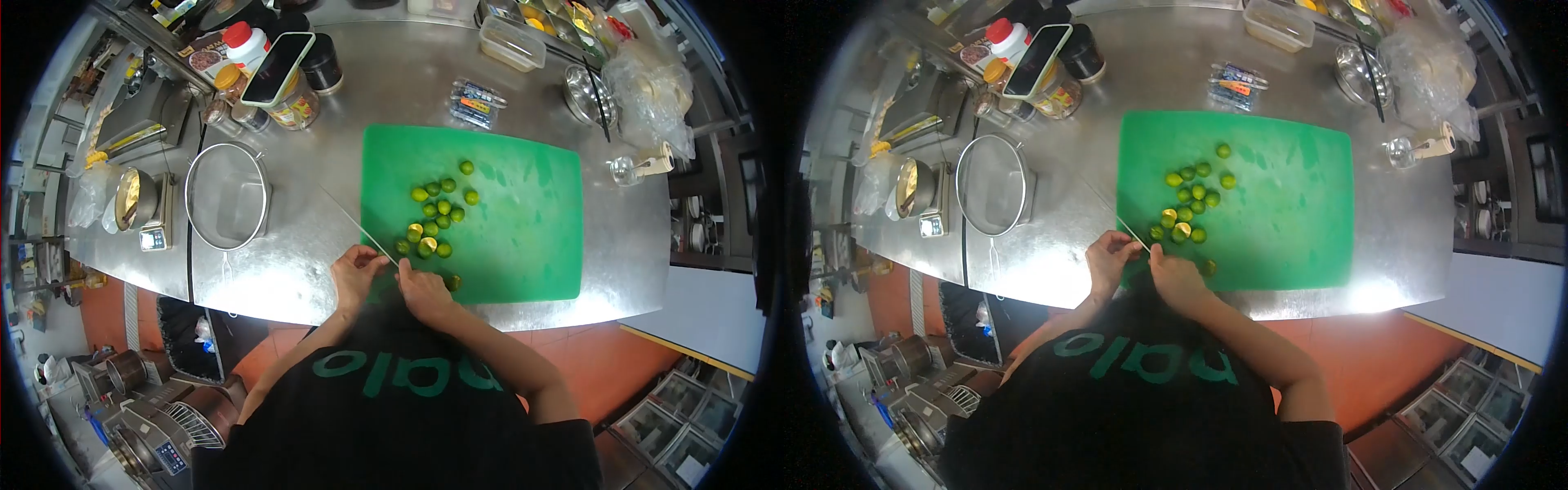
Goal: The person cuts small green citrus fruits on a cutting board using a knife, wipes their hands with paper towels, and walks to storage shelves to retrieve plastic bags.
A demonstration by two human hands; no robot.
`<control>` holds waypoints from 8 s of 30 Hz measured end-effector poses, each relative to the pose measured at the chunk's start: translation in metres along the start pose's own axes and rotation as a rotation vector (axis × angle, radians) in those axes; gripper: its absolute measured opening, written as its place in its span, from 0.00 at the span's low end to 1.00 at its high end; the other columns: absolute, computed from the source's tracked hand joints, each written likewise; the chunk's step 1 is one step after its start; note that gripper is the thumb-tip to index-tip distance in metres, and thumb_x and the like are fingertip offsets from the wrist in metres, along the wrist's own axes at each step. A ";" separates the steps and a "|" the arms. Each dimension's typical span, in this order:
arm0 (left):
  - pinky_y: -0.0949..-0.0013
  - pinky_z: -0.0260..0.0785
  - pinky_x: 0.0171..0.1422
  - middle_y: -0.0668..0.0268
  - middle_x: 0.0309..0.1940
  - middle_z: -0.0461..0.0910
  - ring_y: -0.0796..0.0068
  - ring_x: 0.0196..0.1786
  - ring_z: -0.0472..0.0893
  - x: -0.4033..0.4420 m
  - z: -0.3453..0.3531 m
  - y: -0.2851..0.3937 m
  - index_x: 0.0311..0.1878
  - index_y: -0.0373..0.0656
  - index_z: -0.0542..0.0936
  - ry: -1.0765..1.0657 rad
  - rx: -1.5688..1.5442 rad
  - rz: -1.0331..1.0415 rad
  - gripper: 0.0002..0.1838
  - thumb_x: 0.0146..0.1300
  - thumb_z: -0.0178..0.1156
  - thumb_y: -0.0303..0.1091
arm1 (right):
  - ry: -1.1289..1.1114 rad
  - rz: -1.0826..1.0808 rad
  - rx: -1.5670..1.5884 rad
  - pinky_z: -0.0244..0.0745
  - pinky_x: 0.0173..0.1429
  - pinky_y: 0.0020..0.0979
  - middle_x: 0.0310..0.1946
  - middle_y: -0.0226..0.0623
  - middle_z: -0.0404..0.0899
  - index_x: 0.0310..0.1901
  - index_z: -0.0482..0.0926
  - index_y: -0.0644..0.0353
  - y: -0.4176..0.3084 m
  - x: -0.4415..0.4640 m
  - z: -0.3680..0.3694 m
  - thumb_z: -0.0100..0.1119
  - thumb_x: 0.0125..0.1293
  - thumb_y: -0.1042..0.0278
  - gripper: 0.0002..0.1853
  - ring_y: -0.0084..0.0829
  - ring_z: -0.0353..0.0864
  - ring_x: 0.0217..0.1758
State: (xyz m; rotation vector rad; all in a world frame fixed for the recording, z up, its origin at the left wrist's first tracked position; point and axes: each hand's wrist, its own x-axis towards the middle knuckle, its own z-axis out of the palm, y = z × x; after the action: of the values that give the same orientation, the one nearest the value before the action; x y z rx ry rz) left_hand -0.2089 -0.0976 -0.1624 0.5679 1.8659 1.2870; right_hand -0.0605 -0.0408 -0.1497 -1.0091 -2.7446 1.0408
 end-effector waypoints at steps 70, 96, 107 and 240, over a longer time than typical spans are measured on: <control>0.54 0.68 0.30 0.51 0.17 0.75 0.50 0.24 0.77 0.035 -0.018 0.054 0.23 0.36 0.75 -0.303 0.857 0.218 0.29 0.55 0.58 0.59 | 0.265 0.182 0.326 0.68 0.29 0.51 0.21 0.55 0.75 0.42 0.62 0.63 -0.027 -0.047 -0.090 0.48 0.66 0.66 0.11 0.57 0.76 0.26; 0.73 0.74 0.33 0.60 0.27 0.80 0.73 0.28 0.80 -0.028 -0.013 -0.005 0.38 0.31 0.77 0.004 -0.096 -0.087 0.12 0.51 0.64 0.25 | -0.163 0.075 0.057 0.70 0.38 0.54 0.25 0.57 0.76 0.42 0.63 0.64 0.000 -0.023 -0.025 0.44 0.64 0.64 0.12 0.59 0.77 0.31; 0.63 0.70 0.23 0.57 0.13 0.76 0.62 0.17 0.79 -0.009 -0.018 0.001 0.21 0.33 0.76 -0.266 0.264 -0.162 0.23 0.61 0.57 0.45 | -0.116 0.072 0.080 0.71 0.26 0.51 0.23 0.57 0.75 0.40 0.62 0.61 0.006 -0.057 -0.032 0.47 0.64 0.64 0.10 0.56 0.76 0.27; 0.73 0.72 0.23 0.59 0.18 0.79 0.73 0.19 0.80 -0.020 -0.016 -0.002 0.30 0.30 0.77 -0.013 0.122 -0.172 0.16 0.50 0.69 0.35 | -0.110 0.026 -0.004 0.71 0.31 0.48 0.21 0.51 0.76 0.40 0.67 0.64 0.021 -0.055 -0.020 0.50 0.63 0.65 0.11 0.52 0.77 0.26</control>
State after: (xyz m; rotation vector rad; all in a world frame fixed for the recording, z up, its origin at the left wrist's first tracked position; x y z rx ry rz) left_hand -0.2100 -0.1219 -0.1545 0.4664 1.9473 1.0609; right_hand -0.0003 -0.0495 -0.1372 -1.0200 -2.8286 1.1274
